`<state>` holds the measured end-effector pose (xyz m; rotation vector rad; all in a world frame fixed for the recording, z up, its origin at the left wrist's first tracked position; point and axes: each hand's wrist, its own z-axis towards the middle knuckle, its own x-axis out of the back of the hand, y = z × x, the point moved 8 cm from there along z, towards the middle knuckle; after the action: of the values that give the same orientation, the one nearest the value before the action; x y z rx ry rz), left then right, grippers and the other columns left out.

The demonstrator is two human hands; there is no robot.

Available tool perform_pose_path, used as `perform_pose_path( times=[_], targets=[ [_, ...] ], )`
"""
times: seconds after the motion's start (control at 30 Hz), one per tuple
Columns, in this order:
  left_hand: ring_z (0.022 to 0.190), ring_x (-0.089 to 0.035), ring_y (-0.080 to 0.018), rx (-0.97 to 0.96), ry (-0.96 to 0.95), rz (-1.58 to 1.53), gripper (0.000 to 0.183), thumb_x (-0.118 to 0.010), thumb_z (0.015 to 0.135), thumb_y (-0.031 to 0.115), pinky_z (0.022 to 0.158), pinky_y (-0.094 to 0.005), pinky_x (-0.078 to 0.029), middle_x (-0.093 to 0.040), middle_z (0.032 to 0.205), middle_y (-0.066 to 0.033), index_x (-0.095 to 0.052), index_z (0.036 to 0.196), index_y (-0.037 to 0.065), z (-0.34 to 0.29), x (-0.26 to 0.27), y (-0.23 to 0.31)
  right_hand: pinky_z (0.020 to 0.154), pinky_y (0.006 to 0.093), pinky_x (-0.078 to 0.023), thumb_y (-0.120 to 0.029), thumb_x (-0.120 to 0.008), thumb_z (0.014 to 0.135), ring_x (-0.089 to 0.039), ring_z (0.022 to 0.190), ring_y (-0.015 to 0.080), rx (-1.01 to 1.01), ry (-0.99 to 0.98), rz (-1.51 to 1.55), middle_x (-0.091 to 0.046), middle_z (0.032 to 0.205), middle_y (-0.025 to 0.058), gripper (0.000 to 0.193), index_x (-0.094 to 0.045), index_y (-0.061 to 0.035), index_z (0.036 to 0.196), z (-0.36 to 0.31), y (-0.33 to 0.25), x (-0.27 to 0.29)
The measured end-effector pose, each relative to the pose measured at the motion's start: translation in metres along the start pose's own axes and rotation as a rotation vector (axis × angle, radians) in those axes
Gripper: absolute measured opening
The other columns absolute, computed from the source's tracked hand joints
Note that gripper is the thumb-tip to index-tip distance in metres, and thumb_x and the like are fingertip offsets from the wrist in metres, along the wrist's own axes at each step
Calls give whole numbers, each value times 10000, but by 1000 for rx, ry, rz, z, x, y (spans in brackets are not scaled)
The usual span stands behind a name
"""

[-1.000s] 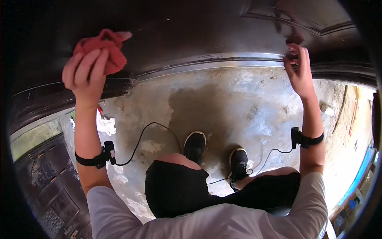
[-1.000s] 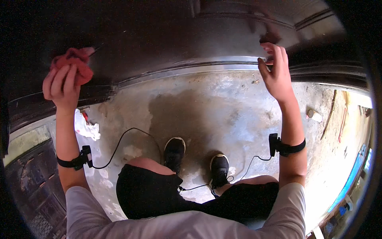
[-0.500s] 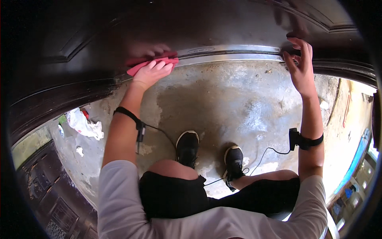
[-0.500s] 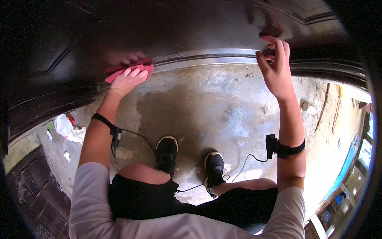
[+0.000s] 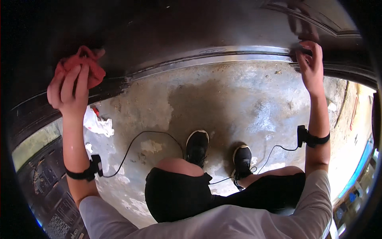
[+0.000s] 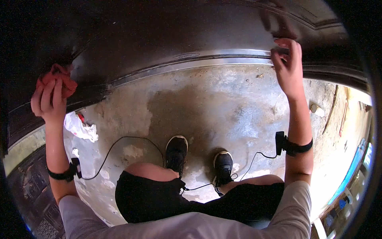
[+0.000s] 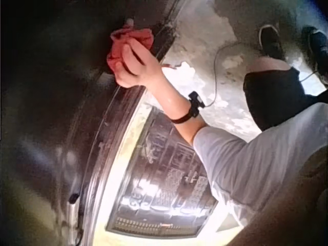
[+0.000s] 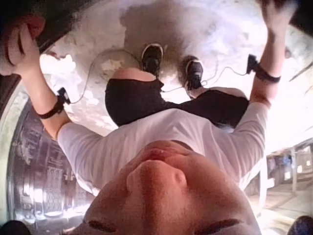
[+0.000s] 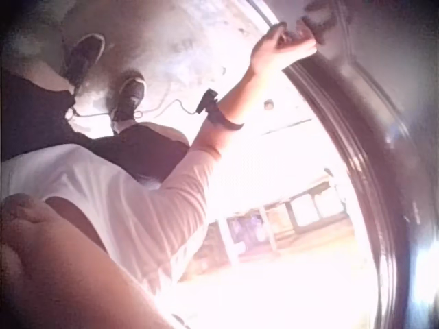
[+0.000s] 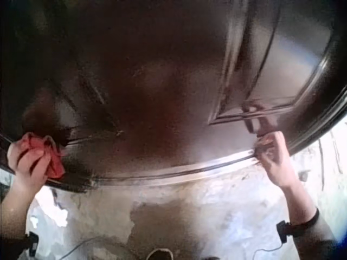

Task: The person is cleaning a dark metal or wooden door using a pink cloth, wiping the panels and the frame.

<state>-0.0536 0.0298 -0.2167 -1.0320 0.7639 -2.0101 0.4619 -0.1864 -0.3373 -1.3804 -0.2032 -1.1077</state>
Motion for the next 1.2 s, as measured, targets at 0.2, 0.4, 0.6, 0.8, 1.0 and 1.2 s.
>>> perform_pose_path(
  times=[0.2,0.4,0.6,0.8,1.0,1.2],
  targets=[
    [1054,-573,-159,-46,-76,-239,285,-747,840,296,837,-354,-459,-619,1184,196,-730,1118,358,-49,-52,66,952,328,-510,-35,-641,1011,-543,1219,186,-30,-39,-31,-520,1328,72,326,-555,-75,1323,-5,7,-12],
    [1253,-498,-149,-587,-447,-266,392,-635,901,314,1081,-378,-405,-503,1412,137,-607,1290,277,-139,-120,151,943,314,-504,-41,-654,1011,-531,1246,170,-9,-34,101,-531,1375,74,368,-540,-77,1359,-3,11,-8],
    [1332,-445,-166,-776,-633,-302,457,-576,914,274,1092,-395,-417,-500,1427,71,-567,1363,195,-161,-129,158,960,318,-500,-52,-651,1013,-545,1224,178,-35,-39,106,-535,1353,77,361,-547,-68,1359,1,11,-9],
    [1327,-463,-161,-819,-585,-248,405,-594,917,280,1100,-396,-435,-526,1416,86,-607,1320,242,-92,-69,73,990,324,-492,-30,-661,980,-529,1248,192,-2,-32,69,-536,1345,82,400,-561,-73,1365,-4,6,-1],
    [1284,-508,-168,-830,-680,-256,445,-596,888,251,1069,-395,-468,-561,1379,76,-635,1328,208,-68,-44,28,954,331,-546,-27,-678,947,-557,1217,234,84,35,88,-545,1289,116,374,-601,-60,1312,-5,-5,-8],
    [1403,-432,-192,-1105,-771,-123,525,-535,958,269,1172,-363,-321,-535,1466,15,-559,1453,97,-143,-103,119,950,347,-540,-88,-700,959,-576,1197,237,116,-20,117,-553,1253,108,316,-614,-74,1263,5,-2,-1]
  ],
)
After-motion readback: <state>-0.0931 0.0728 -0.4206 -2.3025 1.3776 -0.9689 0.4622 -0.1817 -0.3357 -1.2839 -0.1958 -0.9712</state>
